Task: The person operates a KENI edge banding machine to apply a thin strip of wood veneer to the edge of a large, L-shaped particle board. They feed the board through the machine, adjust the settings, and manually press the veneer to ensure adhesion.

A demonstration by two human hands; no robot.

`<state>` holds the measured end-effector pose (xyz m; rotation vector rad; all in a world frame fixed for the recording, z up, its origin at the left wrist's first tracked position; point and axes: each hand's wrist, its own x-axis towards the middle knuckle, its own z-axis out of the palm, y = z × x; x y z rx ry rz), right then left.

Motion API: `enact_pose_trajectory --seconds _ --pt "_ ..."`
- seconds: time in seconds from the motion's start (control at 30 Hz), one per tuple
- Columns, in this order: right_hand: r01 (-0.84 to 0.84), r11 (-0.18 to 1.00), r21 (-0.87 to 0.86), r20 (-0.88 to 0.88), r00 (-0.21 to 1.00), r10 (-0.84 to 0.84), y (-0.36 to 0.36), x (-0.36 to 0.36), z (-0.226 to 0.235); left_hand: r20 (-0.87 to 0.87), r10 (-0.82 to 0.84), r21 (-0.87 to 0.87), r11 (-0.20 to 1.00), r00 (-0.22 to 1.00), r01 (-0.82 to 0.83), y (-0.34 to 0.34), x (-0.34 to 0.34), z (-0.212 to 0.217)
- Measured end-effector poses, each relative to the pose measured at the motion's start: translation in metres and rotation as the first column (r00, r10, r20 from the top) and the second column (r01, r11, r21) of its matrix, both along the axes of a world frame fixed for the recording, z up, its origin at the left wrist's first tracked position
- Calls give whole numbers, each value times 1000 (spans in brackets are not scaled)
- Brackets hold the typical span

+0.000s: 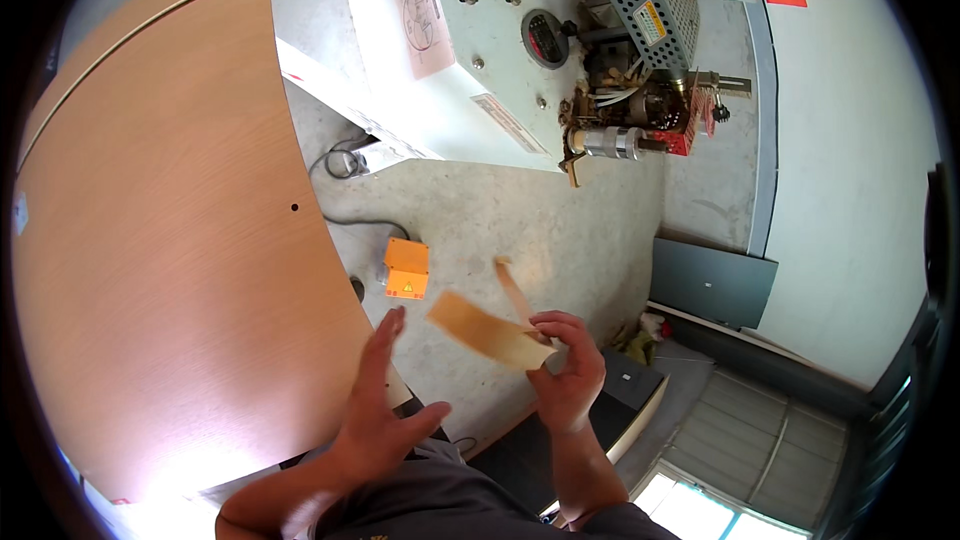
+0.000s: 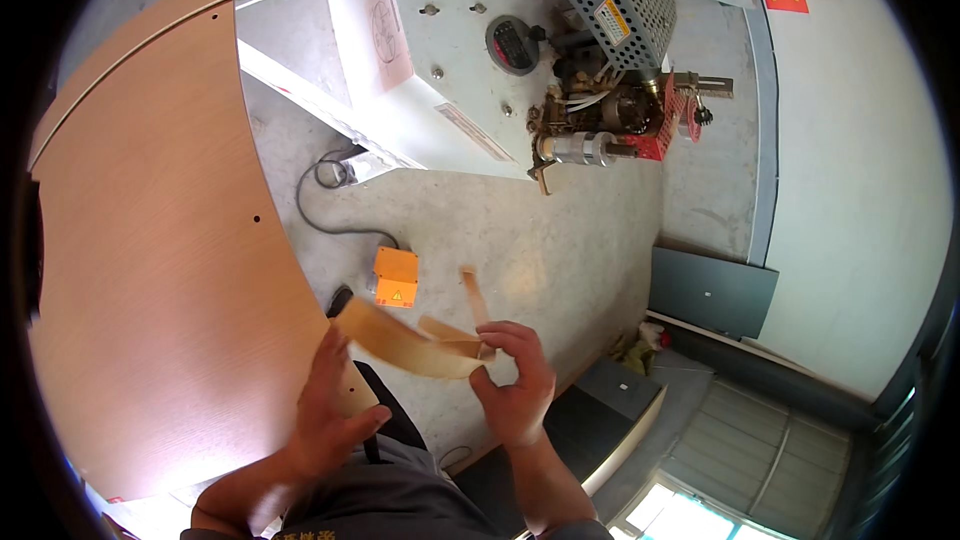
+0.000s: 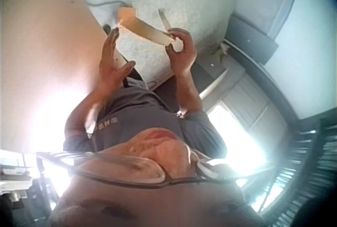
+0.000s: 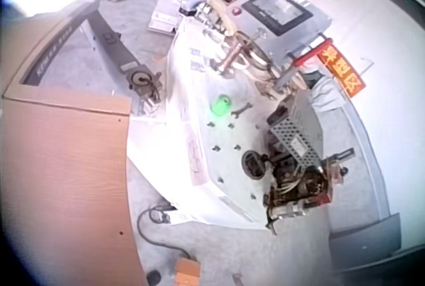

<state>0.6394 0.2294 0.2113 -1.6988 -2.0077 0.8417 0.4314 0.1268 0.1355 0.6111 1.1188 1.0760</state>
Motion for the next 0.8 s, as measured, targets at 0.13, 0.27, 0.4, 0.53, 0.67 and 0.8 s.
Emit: enact_pose_trajectory --seconds 0.13,0.27,0.4,0.53,0.67,0.8 --pt "123 989 -81 91 989 -115 -3 6 -5 -481 372 282 923 794 -262 -21 -50 -17" --pt "110 985 -134 39 994 -105 -14 28 -39 -899 397 307 873 186 -380 -77 -163 -46" --pt "184 948 -258 -147 963 -227 -24 32 -65 -950 286 308 775 -127 -552 -200 -261 -80" --pt "104 963 -248 -123 983 -137 -24 22 -59 -909 138 361 730 -394 -579 -291 -292 -89" --pt "-13 1000 -16 -152 988 10 -20 23 -37 -907 162 377 724 -388 -578 -268 -266 -64" --pt "-30 997 70 -194 980 43 -17 33 -9 -901 226 415 694 -369 -589 -264 -262 -63"
